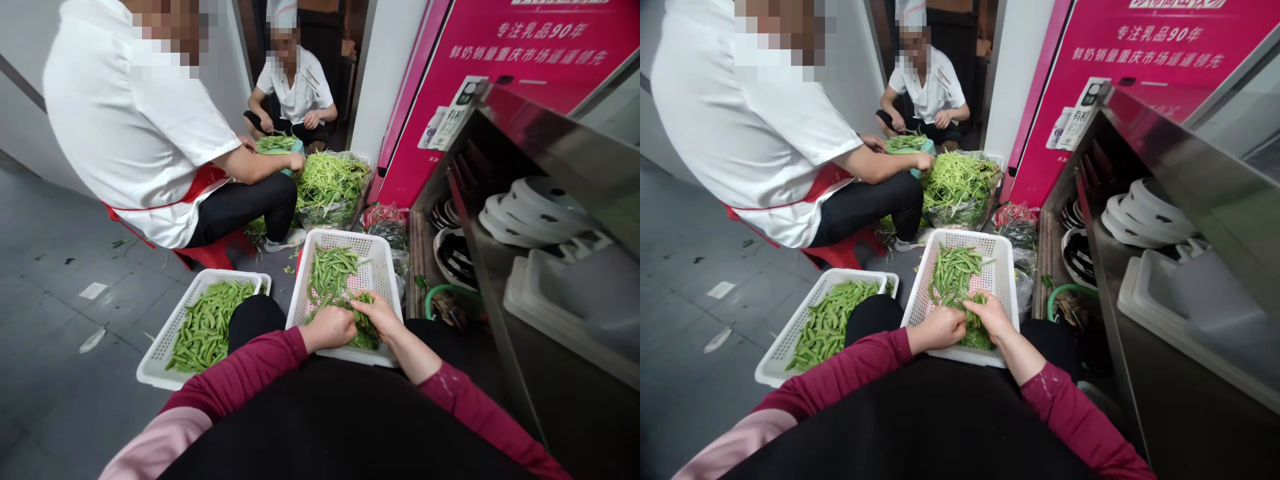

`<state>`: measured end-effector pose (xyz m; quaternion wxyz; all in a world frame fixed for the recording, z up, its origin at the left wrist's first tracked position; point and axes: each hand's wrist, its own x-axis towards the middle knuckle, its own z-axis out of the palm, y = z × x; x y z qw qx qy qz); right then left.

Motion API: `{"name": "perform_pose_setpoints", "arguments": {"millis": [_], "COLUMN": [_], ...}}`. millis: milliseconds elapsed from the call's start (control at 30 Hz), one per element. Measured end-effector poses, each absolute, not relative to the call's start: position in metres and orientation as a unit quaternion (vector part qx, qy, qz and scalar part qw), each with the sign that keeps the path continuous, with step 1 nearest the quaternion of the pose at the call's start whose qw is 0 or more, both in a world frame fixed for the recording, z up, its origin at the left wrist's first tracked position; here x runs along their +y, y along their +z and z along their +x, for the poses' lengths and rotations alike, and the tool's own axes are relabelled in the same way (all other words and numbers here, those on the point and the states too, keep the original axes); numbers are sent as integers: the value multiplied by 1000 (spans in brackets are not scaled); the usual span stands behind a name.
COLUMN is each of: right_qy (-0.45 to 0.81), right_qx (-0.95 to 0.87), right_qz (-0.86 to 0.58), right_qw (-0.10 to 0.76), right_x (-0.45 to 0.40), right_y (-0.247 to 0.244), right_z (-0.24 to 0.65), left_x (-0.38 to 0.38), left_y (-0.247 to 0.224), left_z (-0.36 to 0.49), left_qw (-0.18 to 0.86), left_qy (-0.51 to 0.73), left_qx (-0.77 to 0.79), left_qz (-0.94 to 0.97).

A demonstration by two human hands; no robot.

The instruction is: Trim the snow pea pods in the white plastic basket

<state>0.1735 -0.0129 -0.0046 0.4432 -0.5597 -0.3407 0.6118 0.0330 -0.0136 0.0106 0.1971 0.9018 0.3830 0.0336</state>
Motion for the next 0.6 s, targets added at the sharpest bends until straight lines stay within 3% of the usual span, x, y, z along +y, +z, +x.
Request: {"name": "perform_pose_setpoints", "arguments": {"millis": [300, 467, 600], "right_qy": [694, 674, 618], "right_qx": [-394, -413, -522], "right_qz": [-517, -550, -547], "right_qw": [309, 269, 215], "right_x": [-28, -33, -31], "right_y": [10, 5, 2], "right_z": [201, 203, 205], "left_x": [21, 5, -12], "left_y": [15, 18, 21], "left_z": [0, 7, 20], "left_qw": [208, 154, 129], "left_qy": [72, 84, -16], "left_qx": [566, 479, 333], "left_qz": [795, 860, 934]}}
